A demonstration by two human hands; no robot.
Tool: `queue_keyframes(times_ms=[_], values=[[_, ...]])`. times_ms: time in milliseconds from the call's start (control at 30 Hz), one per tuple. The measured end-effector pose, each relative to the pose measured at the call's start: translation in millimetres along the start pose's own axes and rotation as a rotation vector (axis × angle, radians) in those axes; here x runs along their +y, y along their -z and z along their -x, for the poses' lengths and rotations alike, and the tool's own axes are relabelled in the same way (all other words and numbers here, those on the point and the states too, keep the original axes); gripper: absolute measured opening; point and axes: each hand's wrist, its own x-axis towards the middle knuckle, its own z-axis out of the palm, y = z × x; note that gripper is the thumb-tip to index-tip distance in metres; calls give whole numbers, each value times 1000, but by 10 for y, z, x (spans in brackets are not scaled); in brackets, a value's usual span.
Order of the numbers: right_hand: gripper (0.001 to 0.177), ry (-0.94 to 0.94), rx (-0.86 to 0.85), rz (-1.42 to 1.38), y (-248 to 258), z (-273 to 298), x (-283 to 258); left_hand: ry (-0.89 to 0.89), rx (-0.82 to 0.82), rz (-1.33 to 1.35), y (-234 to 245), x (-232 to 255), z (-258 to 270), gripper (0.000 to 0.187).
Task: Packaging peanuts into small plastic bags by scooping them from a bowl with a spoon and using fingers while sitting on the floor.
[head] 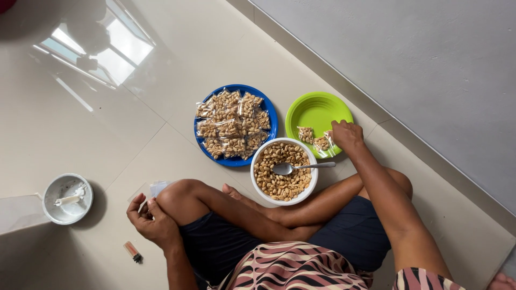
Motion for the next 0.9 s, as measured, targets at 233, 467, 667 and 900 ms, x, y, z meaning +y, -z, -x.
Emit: queue_keyframes(times_ms=[233,467,667,900], values=[[44,114,94,-126,321,1,-397,6,5,-2,25,-42,13,27],[44,165,24,-235,194,96,-484,255,-50,291,193,-357,-164,25],[44,111,160,-332,79,441,107,171,-238,-205,165,-1670,-373,24],[40,-21,342,-633,-191,824,510,161,-257,-233,-21,-2472,-238,22]])
